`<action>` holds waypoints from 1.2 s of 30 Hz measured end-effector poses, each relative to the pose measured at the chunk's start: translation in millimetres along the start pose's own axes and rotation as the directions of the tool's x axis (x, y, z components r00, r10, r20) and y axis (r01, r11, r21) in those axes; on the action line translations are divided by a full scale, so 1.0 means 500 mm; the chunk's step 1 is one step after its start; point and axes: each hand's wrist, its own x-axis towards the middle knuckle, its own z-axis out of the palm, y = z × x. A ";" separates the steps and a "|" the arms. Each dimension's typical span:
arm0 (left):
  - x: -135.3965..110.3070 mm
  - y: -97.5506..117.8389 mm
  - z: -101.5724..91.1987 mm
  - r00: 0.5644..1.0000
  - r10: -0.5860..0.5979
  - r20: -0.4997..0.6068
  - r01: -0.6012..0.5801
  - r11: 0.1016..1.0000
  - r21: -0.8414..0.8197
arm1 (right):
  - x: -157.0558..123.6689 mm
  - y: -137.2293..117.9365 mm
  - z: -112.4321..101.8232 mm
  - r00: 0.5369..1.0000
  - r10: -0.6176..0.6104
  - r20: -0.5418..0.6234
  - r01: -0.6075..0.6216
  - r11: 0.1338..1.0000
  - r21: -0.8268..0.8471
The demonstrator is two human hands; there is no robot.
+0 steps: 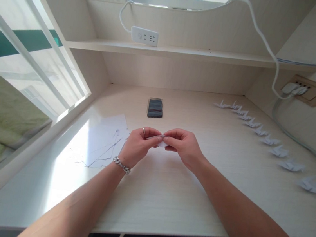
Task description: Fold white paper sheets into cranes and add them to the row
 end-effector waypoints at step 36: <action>0.006 -0.010 -0.011 0.995 -0.049 0.088 0.062 0.987 -0.148 | 0.001 0.004 -0.006 0.998 0.001 0.070 -0.007 0.996 0.085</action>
